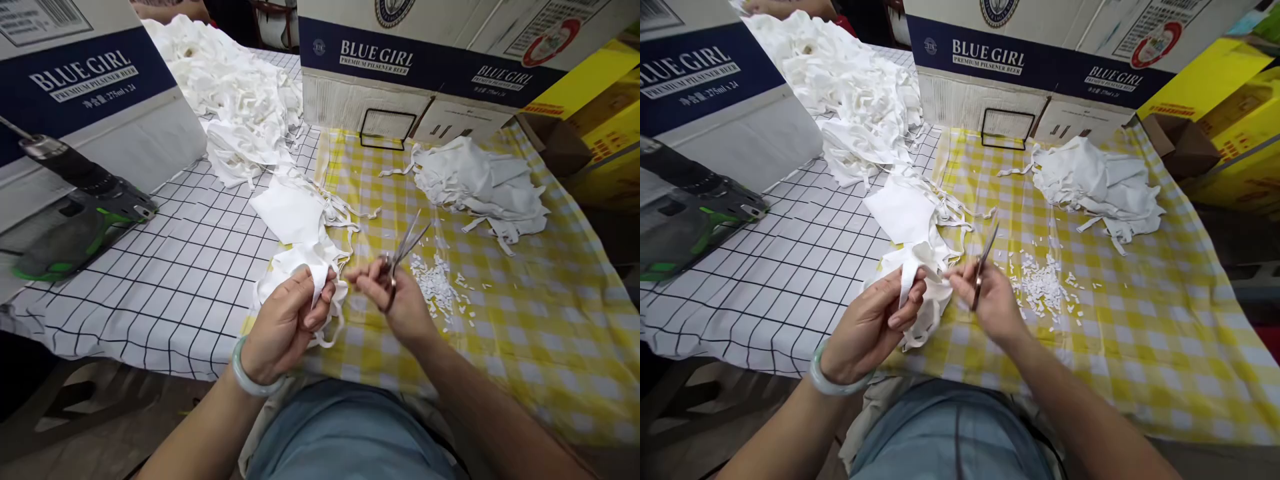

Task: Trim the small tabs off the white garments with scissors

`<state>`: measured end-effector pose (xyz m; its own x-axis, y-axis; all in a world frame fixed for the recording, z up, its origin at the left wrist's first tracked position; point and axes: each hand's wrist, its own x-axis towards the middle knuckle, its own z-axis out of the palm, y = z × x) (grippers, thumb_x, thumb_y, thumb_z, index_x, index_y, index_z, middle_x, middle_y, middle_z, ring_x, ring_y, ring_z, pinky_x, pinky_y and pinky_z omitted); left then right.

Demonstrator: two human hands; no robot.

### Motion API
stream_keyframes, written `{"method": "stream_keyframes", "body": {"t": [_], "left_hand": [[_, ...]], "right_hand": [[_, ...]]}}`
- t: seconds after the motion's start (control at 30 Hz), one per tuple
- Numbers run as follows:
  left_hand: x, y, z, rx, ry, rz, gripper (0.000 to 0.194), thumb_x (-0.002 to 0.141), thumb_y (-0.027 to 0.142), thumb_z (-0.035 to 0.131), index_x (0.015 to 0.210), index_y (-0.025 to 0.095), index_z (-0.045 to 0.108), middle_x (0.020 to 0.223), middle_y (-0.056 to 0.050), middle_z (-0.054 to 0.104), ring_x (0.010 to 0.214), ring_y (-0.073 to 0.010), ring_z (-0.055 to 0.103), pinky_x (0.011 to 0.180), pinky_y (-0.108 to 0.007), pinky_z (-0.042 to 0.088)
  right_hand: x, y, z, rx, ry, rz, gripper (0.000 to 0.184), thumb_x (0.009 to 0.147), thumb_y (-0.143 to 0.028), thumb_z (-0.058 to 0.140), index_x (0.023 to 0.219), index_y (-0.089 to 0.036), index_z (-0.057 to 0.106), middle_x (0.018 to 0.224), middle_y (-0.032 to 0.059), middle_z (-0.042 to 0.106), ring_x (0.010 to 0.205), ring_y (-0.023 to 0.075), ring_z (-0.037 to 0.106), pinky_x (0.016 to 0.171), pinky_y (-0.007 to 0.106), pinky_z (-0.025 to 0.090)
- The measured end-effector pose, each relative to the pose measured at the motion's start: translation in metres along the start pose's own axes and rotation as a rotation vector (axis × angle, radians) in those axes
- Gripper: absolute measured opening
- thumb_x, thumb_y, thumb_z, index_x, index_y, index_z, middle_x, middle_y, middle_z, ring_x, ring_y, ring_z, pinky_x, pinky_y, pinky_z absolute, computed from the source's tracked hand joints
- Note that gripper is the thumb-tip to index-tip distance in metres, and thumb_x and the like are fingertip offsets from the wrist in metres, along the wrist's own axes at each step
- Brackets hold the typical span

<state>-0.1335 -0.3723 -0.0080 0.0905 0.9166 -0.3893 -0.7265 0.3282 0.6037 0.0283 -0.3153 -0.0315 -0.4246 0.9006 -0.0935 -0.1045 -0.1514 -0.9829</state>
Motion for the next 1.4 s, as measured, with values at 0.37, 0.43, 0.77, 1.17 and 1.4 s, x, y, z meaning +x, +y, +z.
{"method": "stream_keyframes", "body": {"t": [0.37,0.43,0.77,1.17,1.4], "left_hand": [[-0.026,0.002,-0.03,0.287,-0.017,-0.274,0.033,0.083,0.041,0.07,0.097,0.011,0.074,0.067,0.001,0.044,0.054,-0.0051,0.034,0.047,-0.019,0.021],[-0.027,-0.001,-0.036,0.21,0.003,-0.266,0.03,0.083,0.039,0.07,0.091,0.01,0.073,0.063,0.002,0.042,0.053,-0.0054,0.032,0.046,-0.017,0.022],[-0.016,-0.012,-0.032,0.105,0.03,-0.183,0.015,0.077,0.025,0.079,0.083,0.014,0.071,0.08,-0.003,0.059,0.065,-0.0067,0.048,0.06,-0.015,0.043],[0.014,-0.037,0.01,0.269,-0.018,0.235,0.019,0.089,0.034,0.063,0.083,0.018,0.069,0.083,-0.003,0.057,0.071,-0.0119,0.053,0.073,-0.025,0.047],[0.027,-0.069,0.017,0.485,-0.019,0.29,0.02,0.093,0.031,0.058,0.078,0.017,0.062,0.104,-0.003,0.052,0.069,-0.0085,0.045,0.061,-0.023,0.038]], "right_hand": [[0.098,-0.016,0.01,-0.477,-0.948,-0.076,0.022,0.068,-0.009,0.058,0.087,-0.018,0.065,0.087,-0.001,0.063,0.083,0.0135,0.057,0.076,0.024,0.047],[0.093,-0.015,0.009,-0.393,-0.672,-0.193,0.015,0.071,-0.012,0.059,0.084,-0.019,0.062,0.085,-0.0003,0.061,0.083,0.0141,0.057,0.079,0.026,0.047],[0.015,0.004,-0.024,-0.493,-0.171,-0.286,0.024,0.075,-0.014,0.065,0.098,-0.023,0.061,0.105,0.0064,0.065,0.103,0.0215,0.06,0.096,0.038,0.046],[-0.028,0.034,-0.003,-0.075,0.016,0.096,0.03,0.077,-0.046,0.073,0.082,-0.022,0.055,0.081,0.0012,0.061,0.076,0.0165,0.06,0.074,0.031,0.051],[-0.056,0.001,-0.057,-0.755,0.026,-0.008,0.032,0.073,-0.045,0.076,0.072,-0.02,0.056,0.073,0.0011,0.058,0.07,0.0164,0.052,0.069,0.03,0.041]]}}
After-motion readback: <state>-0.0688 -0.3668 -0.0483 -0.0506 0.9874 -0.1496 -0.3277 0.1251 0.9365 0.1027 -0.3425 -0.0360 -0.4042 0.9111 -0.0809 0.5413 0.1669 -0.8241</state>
